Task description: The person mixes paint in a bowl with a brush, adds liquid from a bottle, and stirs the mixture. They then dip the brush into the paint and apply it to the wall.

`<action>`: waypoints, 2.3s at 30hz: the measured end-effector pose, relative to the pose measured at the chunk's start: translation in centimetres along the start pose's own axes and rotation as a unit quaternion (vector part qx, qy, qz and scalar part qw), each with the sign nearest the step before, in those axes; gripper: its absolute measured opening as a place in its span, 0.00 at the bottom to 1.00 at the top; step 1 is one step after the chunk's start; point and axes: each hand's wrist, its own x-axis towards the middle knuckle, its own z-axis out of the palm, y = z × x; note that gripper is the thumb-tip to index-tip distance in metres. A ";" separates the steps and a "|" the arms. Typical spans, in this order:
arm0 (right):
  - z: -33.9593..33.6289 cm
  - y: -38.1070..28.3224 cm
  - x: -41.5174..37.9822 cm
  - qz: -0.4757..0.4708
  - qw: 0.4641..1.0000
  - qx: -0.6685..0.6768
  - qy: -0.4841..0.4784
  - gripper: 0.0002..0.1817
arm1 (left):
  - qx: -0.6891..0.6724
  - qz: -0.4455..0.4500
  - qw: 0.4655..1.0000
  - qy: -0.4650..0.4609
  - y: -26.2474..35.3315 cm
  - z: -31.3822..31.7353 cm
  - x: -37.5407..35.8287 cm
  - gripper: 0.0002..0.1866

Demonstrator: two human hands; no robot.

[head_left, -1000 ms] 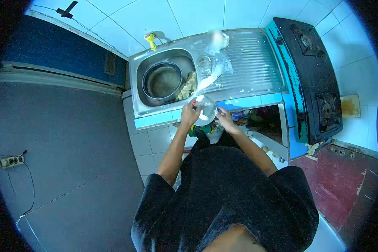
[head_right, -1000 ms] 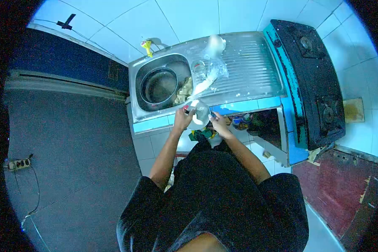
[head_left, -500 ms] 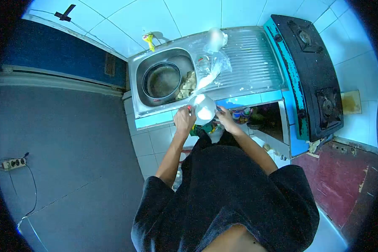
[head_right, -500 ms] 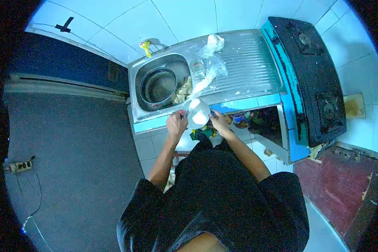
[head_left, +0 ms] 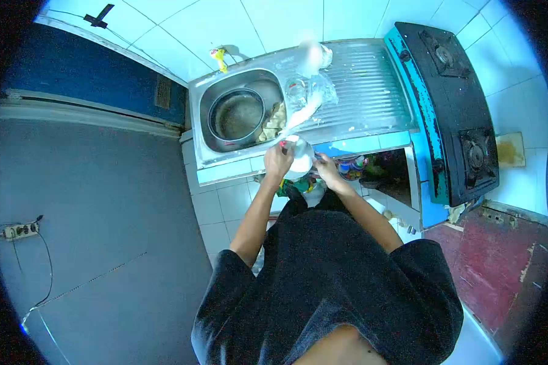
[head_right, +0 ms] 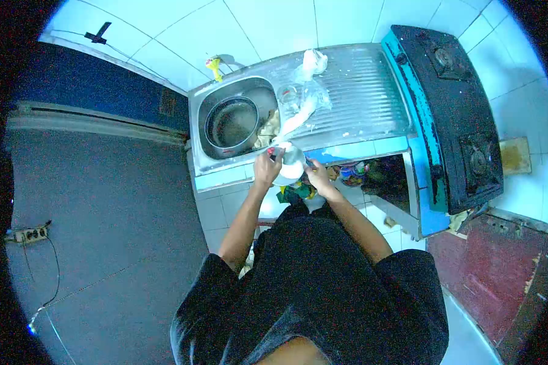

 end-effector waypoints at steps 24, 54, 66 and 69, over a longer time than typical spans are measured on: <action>-0.5 1.8 0.5 0.054 0.990 0.119 -0.044 0.23 | 0.064 0.276 0.953 -0.109 -2.1 -1.3 -1.7 0.15; -0.6 0.0 -0.7 0.078 0.993 0.083 -0.036 0.33 | -0.500 -0.329 0.798 0.072 -3.3 4.7 -4.7 0.16; -0.8 0.5 -0.3 0.093 0.990 0.104 -0.038 0.32 | -0.258 -0.143 0.945 -0.141 -4.0 -0.7 -2.0 0.19; -0.9 0.5 -0.3 0.083 0.991 0.094 -0.042 0.31 | -0.103 -0.085 0.967 -0.215 -4.0 -2.9 0.2 0.20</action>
